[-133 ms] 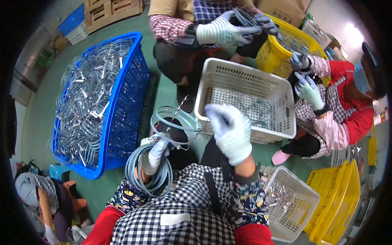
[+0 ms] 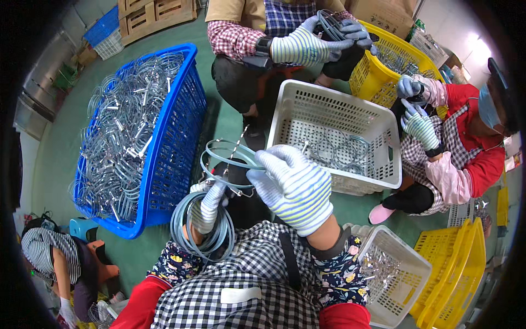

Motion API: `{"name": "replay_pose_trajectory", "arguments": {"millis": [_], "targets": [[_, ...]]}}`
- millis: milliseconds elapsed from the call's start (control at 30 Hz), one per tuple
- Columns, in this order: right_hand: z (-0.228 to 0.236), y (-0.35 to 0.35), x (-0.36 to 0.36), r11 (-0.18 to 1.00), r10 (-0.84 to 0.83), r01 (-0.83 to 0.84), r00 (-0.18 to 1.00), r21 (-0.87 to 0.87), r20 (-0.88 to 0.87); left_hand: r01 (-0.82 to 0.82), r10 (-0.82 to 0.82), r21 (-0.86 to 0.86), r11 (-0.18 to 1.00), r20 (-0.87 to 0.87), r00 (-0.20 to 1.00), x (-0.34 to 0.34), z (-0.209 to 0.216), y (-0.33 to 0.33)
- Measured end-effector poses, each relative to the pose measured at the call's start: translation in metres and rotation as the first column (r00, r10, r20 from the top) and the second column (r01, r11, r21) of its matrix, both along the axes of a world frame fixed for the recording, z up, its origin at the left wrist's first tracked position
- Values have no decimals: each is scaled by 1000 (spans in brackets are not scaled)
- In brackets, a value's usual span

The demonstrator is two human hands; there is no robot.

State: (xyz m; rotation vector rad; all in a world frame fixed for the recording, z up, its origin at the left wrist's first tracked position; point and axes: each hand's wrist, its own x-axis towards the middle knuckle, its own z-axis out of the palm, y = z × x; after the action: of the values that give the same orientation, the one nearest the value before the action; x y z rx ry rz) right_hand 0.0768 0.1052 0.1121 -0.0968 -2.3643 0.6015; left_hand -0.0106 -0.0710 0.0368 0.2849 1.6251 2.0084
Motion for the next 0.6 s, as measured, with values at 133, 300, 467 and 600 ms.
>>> {"name": "replay_pose_trajectory", "arguments": {"millis": [133, 300, 467, 600], "targets": [[17, -33, -32, 984, 164, -154, 979, 93, -124, 18, -63, -163, 986, -274, 960, -6, 40, -42], [10, -49, -31, 966, 234, -227, 971, 125, -46, 67, 14, 138, 988, -517, 856, 2, -7, -26], [33, -63, -38, 982, 172, -186, 939, 19, 298, -128, -210, -602, 788, -459, 863, 6, 2, -45], [42, -91, -65, 971, 217, -237, 910, 13, 352, -373, 213, -265, 889, -482, 850, -9, -31, -65]]}}
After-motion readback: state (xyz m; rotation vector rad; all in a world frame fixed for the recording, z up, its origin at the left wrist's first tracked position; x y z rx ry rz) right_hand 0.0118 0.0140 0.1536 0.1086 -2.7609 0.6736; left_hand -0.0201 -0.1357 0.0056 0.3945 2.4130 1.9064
